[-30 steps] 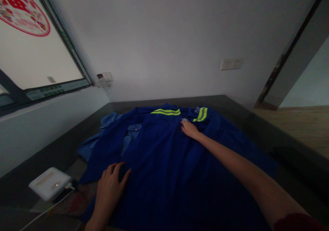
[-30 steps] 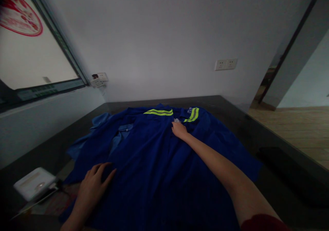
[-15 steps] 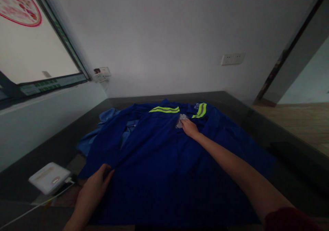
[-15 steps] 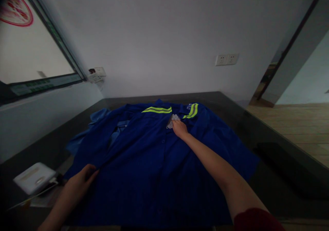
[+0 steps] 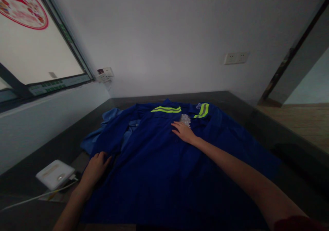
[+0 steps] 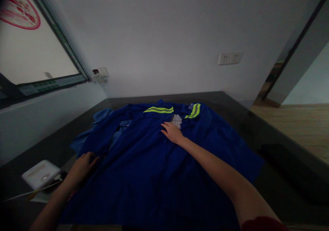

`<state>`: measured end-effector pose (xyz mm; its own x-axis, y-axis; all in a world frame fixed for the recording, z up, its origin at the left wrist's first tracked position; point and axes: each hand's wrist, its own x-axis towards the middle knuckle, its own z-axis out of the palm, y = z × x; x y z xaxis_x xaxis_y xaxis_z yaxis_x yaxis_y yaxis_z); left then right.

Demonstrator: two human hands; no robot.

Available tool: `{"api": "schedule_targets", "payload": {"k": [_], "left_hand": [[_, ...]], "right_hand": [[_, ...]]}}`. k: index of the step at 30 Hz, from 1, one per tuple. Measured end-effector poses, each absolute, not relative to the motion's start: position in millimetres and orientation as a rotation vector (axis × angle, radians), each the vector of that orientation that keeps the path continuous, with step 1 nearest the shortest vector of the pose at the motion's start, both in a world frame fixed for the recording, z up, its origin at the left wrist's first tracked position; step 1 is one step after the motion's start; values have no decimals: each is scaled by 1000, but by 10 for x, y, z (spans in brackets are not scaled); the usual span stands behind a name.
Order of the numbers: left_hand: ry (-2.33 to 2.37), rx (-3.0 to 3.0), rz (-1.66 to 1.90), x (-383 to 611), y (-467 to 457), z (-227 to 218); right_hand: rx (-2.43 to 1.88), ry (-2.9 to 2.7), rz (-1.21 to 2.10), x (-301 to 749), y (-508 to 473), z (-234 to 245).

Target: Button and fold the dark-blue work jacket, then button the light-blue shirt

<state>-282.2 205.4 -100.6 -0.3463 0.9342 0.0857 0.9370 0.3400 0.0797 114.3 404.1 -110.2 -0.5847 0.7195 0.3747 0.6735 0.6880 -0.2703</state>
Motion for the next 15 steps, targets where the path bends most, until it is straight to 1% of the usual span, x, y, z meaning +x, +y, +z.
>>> {"api": "schedule_targets", "payload": {"k": [4, 7, 10, 13, 15], "left_hand": [[-2548, -1690, -214, -2835, 2013, -820], [-2626, -1422, -419, -2884, 2011, -576], [-2705, -1331, -848, -2955, 2083, -333], [-2972, -1580, -1371, -3024, 2234, -85], [-3052, -1783, -1656, -3098, 2389, 122]], "right_hand": [[-1093, -2524, 101, 1110, 4012, -1262], [-1077, -2541, 58, 1120, 4026, -1292], [-1078, -2549, 36, 1127, 4029, -1272], [-1075, -2541, 36, 1125, 4031, -1270], [-1074, -2533, 47, 1121, 4038, -1285]]}}
